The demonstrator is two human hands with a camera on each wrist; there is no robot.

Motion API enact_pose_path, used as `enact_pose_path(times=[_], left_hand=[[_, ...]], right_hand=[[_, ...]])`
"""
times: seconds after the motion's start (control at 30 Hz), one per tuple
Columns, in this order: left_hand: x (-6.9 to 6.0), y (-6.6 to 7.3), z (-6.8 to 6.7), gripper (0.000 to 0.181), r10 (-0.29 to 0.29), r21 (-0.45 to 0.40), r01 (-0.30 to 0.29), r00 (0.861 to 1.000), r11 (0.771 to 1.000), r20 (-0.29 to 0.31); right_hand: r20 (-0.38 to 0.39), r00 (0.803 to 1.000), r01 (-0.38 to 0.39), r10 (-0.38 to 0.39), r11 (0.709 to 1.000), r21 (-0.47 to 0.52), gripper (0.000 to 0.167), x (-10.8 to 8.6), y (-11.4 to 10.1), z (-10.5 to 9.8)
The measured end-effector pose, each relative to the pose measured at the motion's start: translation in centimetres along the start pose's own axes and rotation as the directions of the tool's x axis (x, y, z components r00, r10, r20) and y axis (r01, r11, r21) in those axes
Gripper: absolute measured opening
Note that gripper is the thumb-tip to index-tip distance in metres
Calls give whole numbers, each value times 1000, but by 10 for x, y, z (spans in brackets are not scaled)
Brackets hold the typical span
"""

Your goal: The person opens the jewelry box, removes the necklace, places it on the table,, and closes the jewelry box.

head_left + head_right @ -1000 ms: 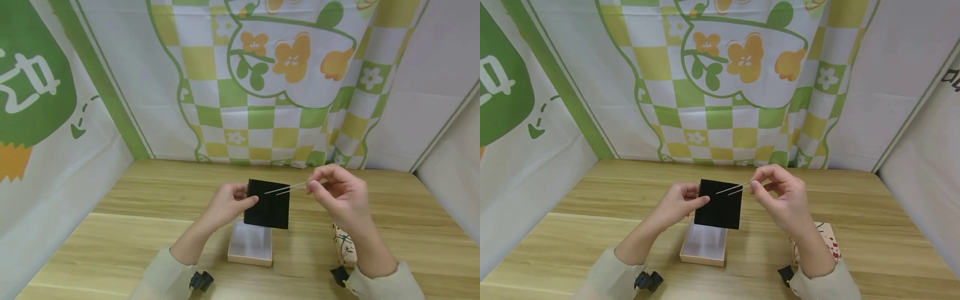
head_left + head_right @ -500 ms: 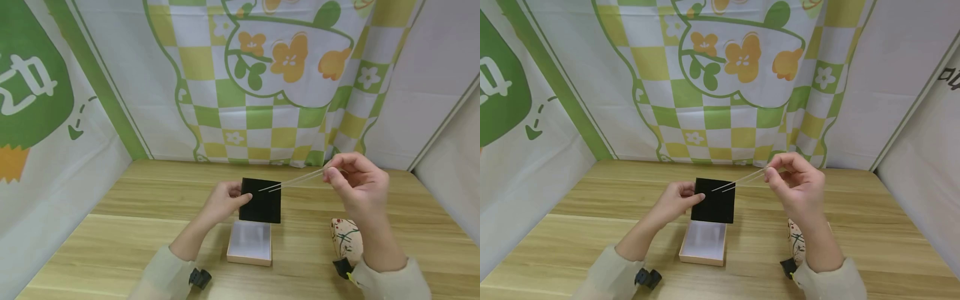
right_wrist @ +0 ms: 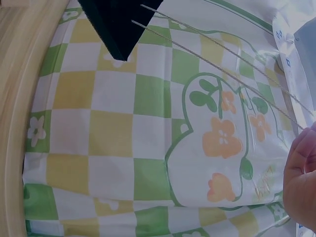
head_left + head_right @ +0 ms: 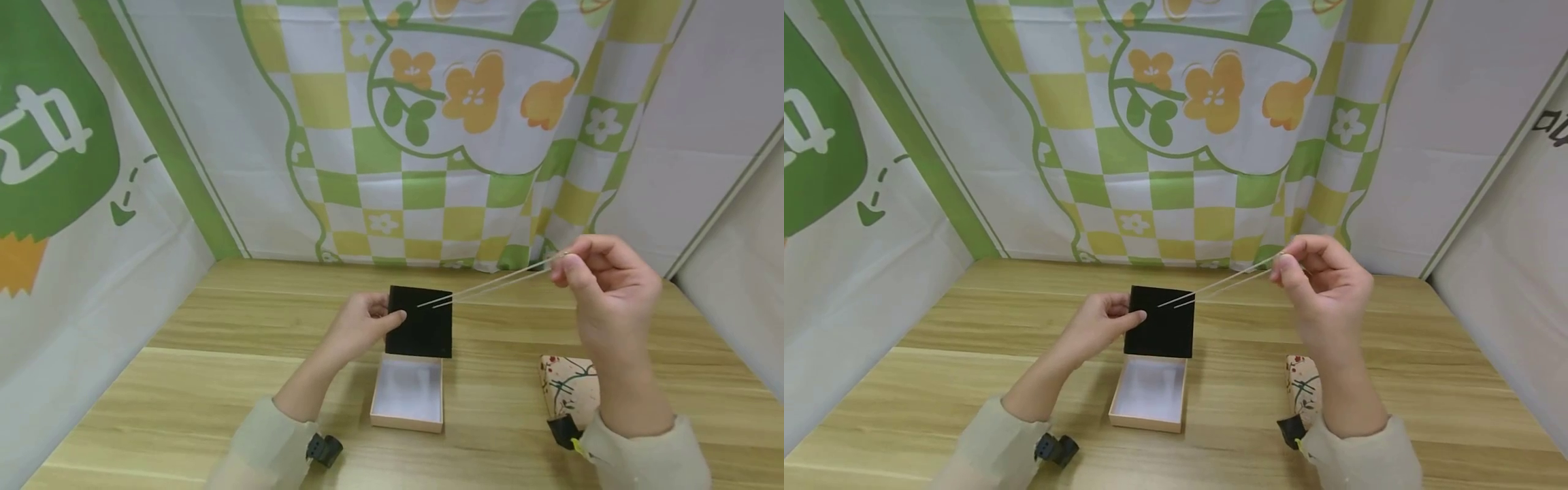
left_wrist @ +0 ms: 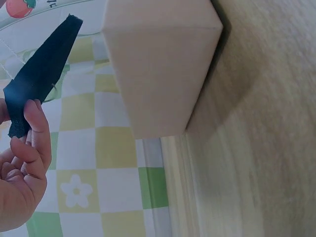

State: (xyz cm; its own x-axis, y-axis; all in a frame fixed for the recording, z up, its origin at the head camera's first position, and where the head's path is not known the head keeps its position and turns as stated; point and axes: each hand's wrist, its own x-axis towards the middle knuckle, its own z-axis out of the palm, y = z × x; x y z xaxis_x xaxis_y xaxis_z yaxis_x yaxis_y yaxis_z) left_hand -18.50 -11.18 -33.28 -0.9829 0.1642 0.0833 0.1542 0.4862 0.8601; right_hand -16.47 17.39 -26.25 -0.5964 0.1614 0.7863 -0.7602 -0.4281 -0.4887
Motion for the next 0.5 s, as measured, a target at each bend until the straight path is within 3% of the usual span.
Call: enact_pose_path(times=[0.23,0.5], left_hand=[[1,1,-3,13,4,-4,-4,1000,1000,5],[1,0,-4,13,1,-8,-1,1000,1000,0]], right_hand=[[-95,995,-19,28,995,93,14,8,-3,-1],[-145,985,-59,94,972,227,13,14,-5,-3]])
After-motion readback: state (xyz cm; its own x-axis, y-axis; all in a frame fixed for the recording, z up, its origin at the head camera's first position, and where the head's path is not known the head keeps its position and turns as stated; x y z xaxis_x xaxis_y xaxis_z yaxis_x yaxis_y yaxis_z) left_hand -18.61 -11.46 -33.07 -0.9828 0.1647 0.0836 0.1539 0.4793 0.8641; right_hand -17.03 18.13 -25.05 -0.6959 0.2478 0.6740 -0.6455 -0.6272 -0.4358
